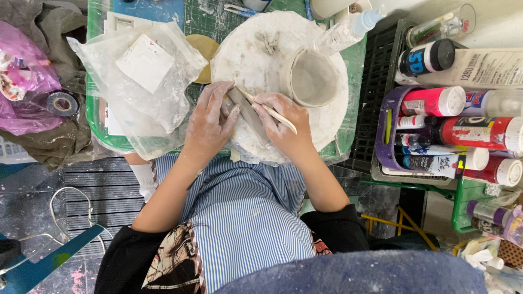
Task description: The person joins a clay coil to the rim of a small clay bowl by hand, using a wooden tool to blend the seam.
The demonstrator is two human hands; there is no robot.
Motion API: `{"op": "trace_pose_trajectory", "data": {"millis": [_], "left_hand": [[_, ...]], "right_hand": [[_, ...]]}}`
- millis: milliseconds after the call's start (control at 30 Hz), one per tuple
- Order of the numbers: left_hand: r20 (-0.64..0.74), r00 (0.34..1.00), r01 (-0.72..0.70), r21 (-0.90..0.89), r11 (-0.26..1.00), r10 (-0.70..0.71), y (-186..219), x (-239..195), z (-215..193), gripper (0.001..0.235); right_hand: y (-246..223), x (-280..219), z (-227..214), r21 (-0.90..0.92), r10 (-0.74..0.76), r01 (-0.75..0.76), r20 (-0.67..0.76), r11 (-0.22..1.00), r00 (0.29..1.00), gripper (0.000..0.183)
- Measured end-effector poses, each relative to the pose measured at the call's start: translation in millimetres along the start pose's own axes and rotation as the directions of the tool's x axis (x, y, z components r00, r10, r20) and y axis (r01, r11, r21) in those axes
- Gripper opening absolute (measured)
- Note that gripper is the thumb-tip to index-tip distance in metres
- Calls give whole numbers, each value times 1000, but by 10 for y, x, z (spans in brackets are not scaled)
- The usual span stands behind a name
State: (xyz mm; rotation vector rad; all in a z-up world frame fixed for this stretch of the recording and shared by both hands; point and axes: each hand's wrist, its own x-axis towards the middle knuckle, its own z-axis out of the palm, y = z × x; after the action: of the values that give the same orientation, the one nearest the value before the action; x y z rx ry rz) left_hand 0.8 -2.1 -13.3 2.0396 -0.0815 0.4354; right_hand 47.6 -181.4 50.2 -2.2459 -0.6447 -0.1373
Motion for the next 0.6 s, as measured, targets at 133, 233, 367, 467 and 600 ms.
{"op": "trace_pose_trajectory", "data": {"millis": [133, 233, 367, 467, 600], "left_hand": [[12, 1000, 11, 8, 1000, -12, -6, -5, 21, 54], [10, 1000, 6, 2, 1000, -6, 8, -18, 18, 54], [-6, 1000, -24, 20, 1000, 24, 45, -22, 8, 54], [26, 998, 54, -30, 998, -53, 98, -11, -26, 55], [74, 989, 128, 23, 991, -130, 190, 20, -15, 66]], "right_hand": [[11, -38, -13, -4, -41, 41, 18, 999, 999, 15], [3, -101, -9, -15, -19, 19, 4, 1000, 1000, 16], [65, -221, -75, -50, 35, -35, 7, 998, 999, 12], [146, -406, -223, -80, 30, -30, 8, 996, 1000, 10], [275, -735, -491, 42, 150, -150, 6, 988, 989, 8]]}}
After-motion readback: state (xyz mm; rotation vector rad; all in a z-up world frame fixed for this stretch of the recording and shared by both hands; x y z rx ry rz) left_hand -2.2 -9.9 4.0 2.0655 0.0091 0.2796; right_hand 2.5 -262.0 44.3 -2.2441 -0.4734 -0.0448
